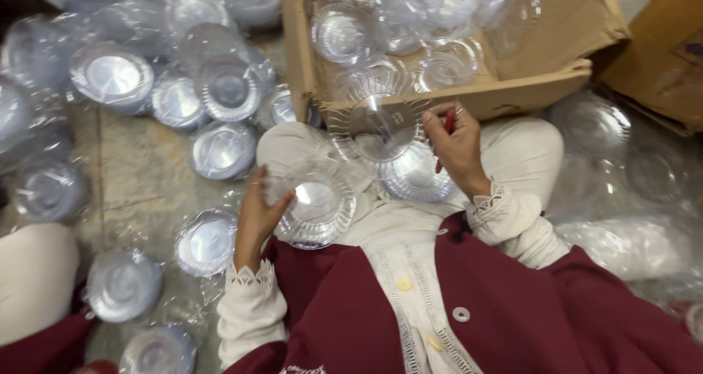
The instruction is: The person sits on the floor and repeatedly picks up clear plastic plates from a cardboard box. Using a red marker, they write on the center of each plate and place it into a stack on their lap. A coworker is visible nearby handling wrapped plates.
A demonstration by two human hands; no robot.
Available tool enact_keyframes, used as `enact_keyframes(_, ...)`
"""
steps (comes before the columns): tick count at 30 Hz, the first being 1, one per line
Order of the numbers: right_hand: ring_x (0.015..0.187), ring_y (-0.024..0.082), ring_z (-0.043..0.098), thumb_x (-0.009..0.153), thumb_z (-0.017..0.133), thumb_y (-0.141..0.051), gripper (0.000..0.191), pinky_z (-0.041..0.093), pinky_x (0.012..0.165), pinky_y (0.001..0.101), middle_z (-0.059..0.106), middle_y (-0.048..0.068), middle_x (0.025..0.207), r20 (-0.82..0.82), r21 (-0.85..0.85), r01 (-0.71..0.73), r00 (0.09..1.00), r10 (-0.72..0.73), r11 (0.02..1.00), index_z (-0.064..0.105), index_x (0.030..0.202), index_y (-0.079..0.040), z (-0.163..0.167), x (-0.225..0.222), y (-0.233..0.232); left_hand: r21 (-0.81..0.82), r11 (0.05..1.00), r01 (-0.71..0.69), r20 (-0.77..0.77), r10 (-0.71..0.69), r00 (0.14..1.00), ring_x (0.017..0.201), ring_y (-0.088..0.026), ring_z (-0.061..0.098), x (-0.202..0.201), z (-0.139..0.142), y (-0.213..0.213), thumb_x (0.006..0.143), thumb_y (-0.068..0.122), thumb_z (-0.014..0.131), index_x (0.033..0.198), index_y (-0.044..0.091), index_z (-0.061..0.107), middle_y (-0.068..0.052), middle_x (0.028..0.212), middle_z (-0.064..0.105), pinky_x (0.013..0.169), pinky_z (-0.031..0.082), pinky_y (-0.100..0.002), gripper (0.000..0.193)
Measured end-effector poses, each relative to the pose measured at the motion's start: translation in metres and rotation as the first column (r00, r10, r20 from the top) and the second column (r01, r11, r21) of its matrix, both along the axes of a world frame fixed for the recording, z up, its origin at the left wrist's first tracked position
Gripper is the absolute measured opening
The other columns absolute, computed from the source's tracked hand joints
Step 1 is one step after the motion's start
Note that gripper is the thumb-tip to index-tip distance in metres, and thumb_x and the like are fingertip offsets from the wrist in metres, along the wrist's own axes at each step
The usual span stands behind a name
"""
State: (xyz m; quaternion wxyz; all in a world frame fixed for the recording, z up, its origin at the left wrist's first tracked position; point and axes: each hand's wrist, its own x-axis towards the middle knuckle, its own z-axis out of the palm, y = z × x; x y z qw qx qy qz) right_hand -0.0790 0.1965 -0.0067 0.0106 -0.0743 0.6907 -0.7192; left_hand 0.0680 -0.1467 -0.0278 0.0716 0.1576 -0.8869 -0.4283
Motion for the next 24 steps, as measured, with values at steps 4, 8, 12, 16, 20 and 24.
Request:
enact_keyframes(4, 0.052, 0.002, 0.049, 0.104, 0.064, -0.013, 0.012, 0.038, 0.046, 0.0195, 0.069, 0.003, 0.078, 0.005, -0.077, -0.026, 1.0, 0.027, 0.997, 0.054, 0.105, -0.006, 0.002, 0.016, 0.001, 0.277, 0.961, -0.013, -0.208, 0.073, 0.975, 0.124, -0.027, 0.067, -0.006, 0.021, 0.033, 0.102, 0.018, 0.069, 0.143, -0.002, 0.055, -0.02, 0.14, 0.065, 0.1, 0.056, -0.032, 0.048)
enact_keyframes(8, 0.053, 0.002, 0.049, 0.106, 0.063, -0.011, 0.011, 0.039, 0.047, 0.0196, 0.069, 0.005, 0.078, -0.006, -0.075, -0.069, 0.998, 0.069, 0.995, 0.053, 0.106, -0.006, 0.005, 0.026, -0.005, 0.586, 0.788, 0.187, -0.322, 0.015, 0.946, 0.118, -0.021, 0.069, -0.029, 0.028, 0.067, 0.104, 0.015, 0.061, 0.145, -0.002, 0.053, -0.016, 0.139, 0.065, 0.096, 0.061, -0.029, 0.045)
enact_keyframes(12, 0.05, 0.001, 0.047, 0.104, 0.063, -0.011, 0.011, 0.036, 0.044, 0.0195, 0.07, 0.005, 0.077, -0.012, -0.076, -0.058, 0.998, 0.057, 0.995, 0.053, 0.105, -0.006, 0.007, 0.033, 0.001, 0.666, 0.695, 0.271, -0.355, -0.023, 0.935, 0.109, -0.019, 0.069, -0.043, 0.028, 0.077, 0.101, 0.011, 0.064, 0.143, -0.005, 0.053, -0.016, 0.136, 0.065, 0.088, 0.061, -0.03, 0.046)
enact_keyframes(16, 0.05, 0.001, 0.047, 0.104, 0.063, -0.011, 0.012, 0.036, 0.044, 0.0196, 0.071, 0.006, 0.077, -0.015, -0.109, -0.061, 0.998, 0.06, 0.992, 0.052, 0.104, -0.007, 0.001, 0.041, 0.008, 0.688, 0.699, 0.195, -0.322, 0.053, 0.945, 0.108, -0.022, 0.07, -0.044, 0.027, 0.09, 0.105, 0.014, 0.066, 0.147, -0.009, 0.055, -0.02, 0.133, 0.07, 0.087, 0.06, -0.033, 0.049)
enact_keyframes(20, 0.053, 0.002, 0.047, 0.104, 0.066, -0.011, 0.014, 0.036, 0.044, 0.0212, 0.062, 0.004, 0.076, 0.054, -0.235, 0.018, 0.999, -0.005, 0.972, 0.053, 0.103, -0.006, -0.009, 0.044, 0.001, 0.774, 0.576, 0.262, -0.32, 0.0, 0.947, 0.115, -0.025, 0.07, -0.031, 0.021, 0.136, 0.1, 0.018, 0.062, 0.158, 0.001, 0.019, -0.018, 0.137, 0.062, 0.093, 0.062, -0.036, 0.074)
enact_keyframes(24, 0.05, 0.003, 0.048, 0.102, 0.065, -0.014, 0.015, 0.035, 0.042, 0.0214, 0.068, 0.006, 0.076, 0.135, -0.167, -0.09, 0.984, 0.113, 0.982, 0.053, 0.099, -0.006, -0.01, 0.044, -0.009, 0.813, 0.509, 0.282, -0.317, -0.019, 0.948, 0.114, -0.027, 0.071, -0.023, 0.014, 0.169, 0.103, 0.023, 0.059, 0.152, -0.002, 0.029, -0.023, 0.133, 0.065, 0.096, 0.063, -0.036, 0.063)
